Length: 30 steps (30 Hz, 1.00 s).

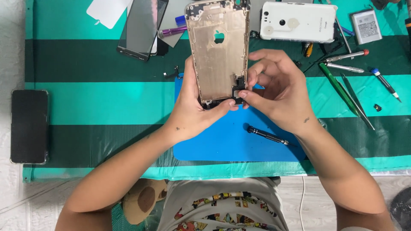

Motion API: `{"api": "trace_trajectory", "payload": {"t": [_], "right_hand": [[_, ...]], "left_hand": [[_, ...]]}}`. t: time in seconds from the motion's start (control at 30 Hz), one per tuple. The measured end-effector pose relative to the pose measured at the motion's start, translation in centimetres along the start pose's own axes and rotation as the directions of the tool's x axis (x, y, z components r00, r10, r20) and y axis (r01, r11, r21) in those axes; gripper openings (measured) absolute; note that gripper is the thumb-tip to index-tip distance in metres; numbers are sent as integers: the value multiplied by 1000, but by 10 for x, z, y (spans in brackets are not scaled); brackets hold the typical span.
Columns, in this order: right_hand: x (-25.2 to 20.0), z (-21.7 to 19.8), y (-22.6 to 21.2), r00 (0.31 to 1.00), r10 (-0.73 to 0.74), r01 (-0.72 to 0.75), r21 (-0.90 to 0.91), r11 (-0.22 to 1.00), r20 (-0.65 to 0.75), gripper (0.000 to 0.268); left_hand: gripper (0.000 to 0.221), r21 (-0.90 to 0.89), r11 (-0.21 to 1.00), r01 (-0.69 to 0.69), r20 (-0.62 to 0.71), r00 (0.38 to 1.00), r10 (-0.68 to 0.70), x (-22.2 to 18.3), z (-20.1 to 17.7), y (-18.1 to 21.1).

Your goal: Repairing a mobile phone by installing internal components like the charging port assembly into the back housing.

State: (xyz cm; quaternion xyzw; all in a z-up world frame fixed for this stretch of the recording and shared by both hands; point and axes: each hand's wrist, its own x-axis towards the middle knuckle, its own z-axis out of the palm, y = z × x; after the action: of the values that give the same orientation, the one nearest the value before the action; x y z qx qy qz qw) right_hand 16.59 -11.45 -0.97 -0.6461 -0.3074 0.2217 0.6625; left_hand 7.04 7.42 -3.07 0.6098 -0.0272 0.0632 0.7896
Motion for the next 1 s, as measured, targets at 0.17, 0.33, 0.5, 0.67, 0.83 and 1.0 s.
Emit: {"api": "trace_trajectory", "payload": {"t": [0.17,0.33,0.5,0.67,0.83,1.0], "right_hand": [[2,-2,-10,982,-164,189,-472,861,93,20],[3,0,-13,978,-177,210,-565,798,114,28],[4,-10,-8,972,-146,229,-592,773,186,32],[6,-18,-8,975,68,63,-562,825,209,23],[10,-33,-11,965,188,-60,-543,837,183,22],[10,-40,-16,960,234,-199,-216,956,152,18]], "left_hand": [[79,-211,974,78,38,997,-72,3,-8,-9],[76,-197,973,120,59,992,-110,4,-11,-9],[79,-33,997,75,105,992,-71,4,-10,-4],[74,415,909,21,256,957,-139,3,-11,13],[74,387,922,19,283,949,-139,4,-11,18],[72,403,915,-9,296,947,-121,5,-11,23]]}}
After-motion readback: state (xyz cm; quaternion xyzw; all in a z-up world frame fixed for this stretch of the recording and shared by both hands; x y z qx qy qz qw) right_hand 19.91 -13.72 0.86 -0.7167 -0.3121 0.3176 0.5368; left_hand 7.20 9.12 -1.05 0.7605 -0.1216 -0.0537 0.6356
